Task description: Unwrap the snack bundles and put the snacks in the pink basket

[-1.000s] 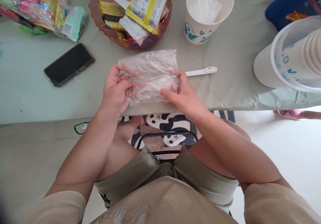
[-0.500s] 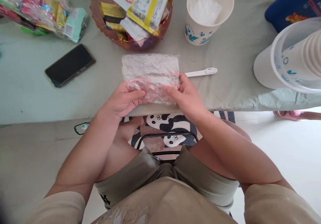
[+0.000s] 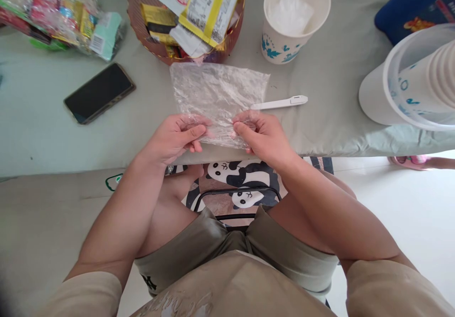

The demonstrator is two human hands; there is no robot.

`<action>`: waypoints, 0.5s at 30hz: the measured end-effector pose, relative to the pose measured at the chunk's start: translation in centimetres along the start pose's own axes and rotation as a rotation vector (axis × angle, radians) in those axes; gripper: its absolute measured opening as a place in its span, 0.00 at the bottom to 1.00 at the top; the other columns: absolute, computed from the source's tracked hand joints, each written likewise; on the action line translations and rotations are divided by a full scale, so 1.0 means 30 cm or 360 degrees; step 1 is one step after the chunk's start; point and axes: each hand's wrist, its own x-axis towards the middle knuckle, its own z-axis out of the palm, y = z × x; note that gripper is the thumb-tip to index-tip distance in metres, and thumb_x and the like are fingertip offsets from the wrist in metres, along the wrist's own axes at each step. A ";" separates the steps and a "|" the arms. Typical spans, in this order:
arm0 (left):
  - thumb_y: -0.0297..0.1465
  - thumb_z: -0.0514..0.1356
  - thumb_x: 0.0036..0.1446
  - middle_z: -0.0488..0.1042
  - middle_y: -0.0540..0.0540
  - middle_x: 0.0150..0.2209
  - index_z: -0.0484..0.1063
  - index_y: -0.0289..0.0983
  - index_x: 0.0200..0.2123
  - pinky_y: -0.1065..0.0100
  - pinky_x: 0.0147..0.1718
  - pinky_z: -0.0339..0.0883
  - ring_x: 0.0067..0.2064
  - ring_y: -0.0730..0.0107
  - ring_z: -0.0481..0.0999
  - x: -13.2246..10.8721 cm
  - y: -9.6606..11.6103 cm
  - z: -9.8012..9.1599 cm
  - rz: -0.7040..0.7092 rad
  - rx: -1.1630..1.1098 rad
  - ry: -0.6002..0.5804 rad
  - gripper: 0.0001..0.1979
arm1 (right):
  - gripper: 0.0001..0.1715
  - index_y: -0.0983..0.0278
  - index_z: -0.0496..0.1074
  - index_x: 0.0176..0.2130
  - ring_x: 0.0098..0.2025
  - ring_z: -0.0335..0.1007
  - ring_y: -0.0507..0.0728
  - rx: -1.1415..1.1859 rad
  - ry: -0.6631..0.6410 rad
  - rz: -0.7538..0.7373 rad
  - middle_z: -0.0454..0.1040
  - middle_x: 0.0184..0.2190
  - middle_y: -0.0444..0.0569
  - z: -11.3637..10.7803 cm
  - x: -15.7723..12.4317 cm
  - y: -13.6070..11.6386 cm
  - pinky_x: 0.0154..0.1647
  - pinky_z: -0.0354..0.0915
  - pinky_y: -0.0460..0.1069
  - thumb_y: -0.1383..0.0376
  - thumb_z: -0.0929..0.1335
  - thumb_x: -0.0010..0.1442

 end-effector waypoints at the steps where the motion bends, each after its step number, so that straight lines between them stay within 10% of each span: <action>1: 0.40 0.78 0.45 0.82 0.49 0.28 0.81 0.35 0.36 0.78 0.17 0.65 0.19 0.78 0.75 0.000 0.001 -0.005 0.0012 0.0003 0.0017 0.19 | 0.02 0.60 0.77 0.36 0.21 0.58 0.48 -0.0018 0.0015 -0.0008 0.72 0.26 0.43 -0.005 0.005 0.000 0.18 0.60 0.46 0.64 0.72 0.63; 8: 0.40 0.77 0.45 0.78 0.49 0.23 0.80 0.35 0.26 0.76 0.15 0.62 0.16 0.79 0.70 -0.005 0.009 -0.029 0.0138 0.0034 -0.0014 0.16 | 0.06 0.61 0.77 0.34 0.21 0.57 0.48 -0.0026 0.0069 -0.0072 0.69 0.23 0.43 -0.029 0.022 -0.003 0.18 0.57 0.46 0.61 0.75 0.61; 15: 0.44 0.76 0.46 0.83 0.46 0.33 0.82 0.37 0.35 0.68 0.35 0.80 0.34 0.67 0.84 0.002 -0.005 -0.011 0.0152 -0.0314 -0.0009 0.19 | 0.14 0.61 0.76 0.30 0.28 0.64 0.52 0.0017 -0.0204 -0.0095 0.69 0.23 0.46 -0.014 -0.017 0.017 0.24 0.60 0.47 0.55 0.74 0.63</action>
